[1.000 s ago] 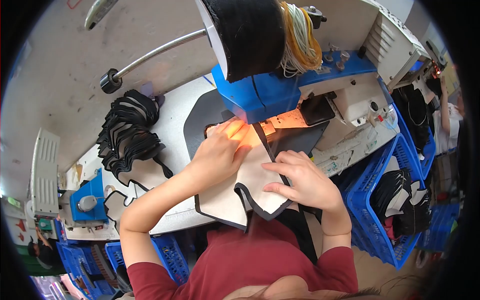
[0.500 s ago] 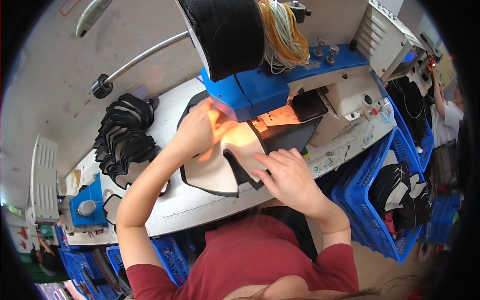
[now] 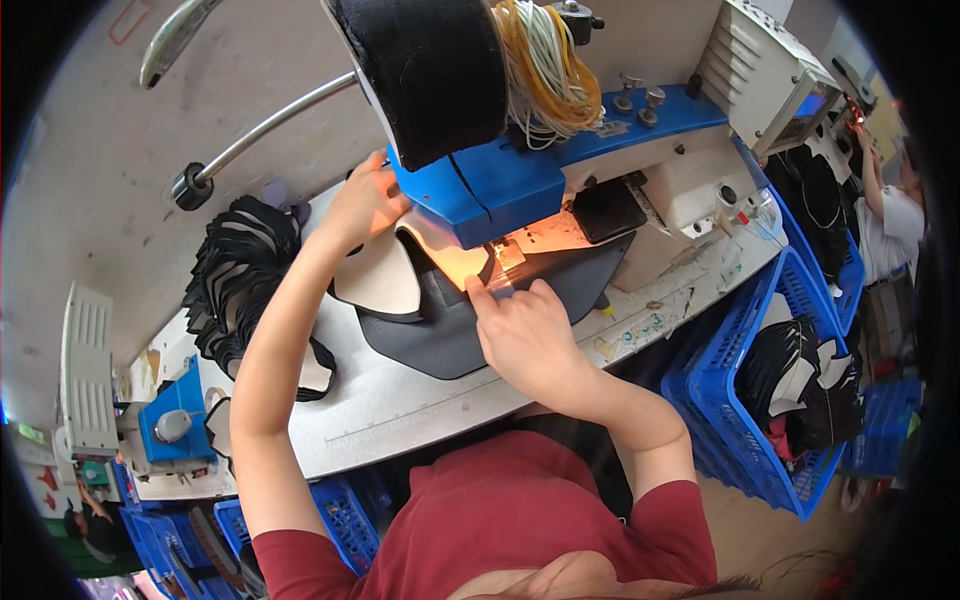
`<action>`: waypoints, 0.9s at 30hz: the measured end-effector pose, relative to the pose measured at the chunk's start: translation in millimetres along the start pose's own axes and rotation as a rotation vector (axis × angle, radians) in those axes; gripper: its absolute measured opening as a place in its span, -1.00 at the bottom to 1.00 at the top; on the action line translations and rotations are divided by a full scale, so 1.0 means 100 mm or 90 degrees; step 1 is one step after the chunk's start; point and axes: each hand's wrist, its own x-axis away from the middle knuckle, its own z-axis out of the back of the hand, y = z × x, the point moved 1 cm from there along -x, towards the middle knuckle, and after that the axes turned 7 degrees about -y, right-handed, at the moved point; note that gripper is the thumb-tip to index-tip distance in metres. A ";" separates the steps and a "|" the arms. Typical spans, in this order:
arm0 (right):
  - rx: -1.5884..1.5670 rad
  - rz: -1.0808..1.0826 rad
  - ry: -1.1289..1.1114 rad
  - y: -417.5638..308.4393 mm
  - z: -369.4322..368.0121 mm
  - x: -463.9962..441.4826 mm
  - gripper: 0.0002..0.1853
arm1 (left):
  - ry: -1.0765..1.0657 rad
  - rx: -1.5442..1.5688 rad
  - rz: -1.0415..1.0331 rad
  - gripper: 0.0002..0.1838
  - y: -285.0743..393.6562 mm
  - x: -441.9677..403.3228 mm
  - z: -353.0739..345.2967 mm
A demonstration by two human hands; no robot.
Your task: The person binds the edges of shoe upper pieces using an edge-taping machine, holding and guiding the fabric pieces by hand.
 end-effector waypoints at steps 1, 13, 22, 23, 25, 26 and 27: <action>-0.001 -0.004 -0.002 0.00 -0.01 -0.05 -0.62 | -0.019 -0.002 0.036 -0.64 0.03 0.00 0.04; -0.012 0.042 -0.060 -0.14 -0.05 -0.30 -0.72 | -0.037 0.036 0.057 -0.30 -0.52 0.09 0.01; -0.229 0.005 0.175 -0.19 -0.20 -0.26 -0.66 | 0.122 0.065 -0.056 -0.35 0.39 1.33 -0.15; -0.279 0.035 0.155 -0.23 -0.28 -0.25 -0.64 | 0.144 0.066 -0.056 -0.38 0.47 1.41 -0.16; -0.394 0.056 0.114 -0.37 -0.23 -0.23 -0.63 | 0.192 0.033 -0.007 -0.38 0.55 1.61 -0.19; -0.383 0.093 0.140 -0.45 -0.21 -0.20 -0.63 | 0.217 0.028 0.031 -0.35 0.57 1.71 -0.22; -0.373 0.131 0.165 -0.53 -0.21 -0.16 -0.62 | 0.228 0.111 0.053 -0.36 0.58 1.82 -0.26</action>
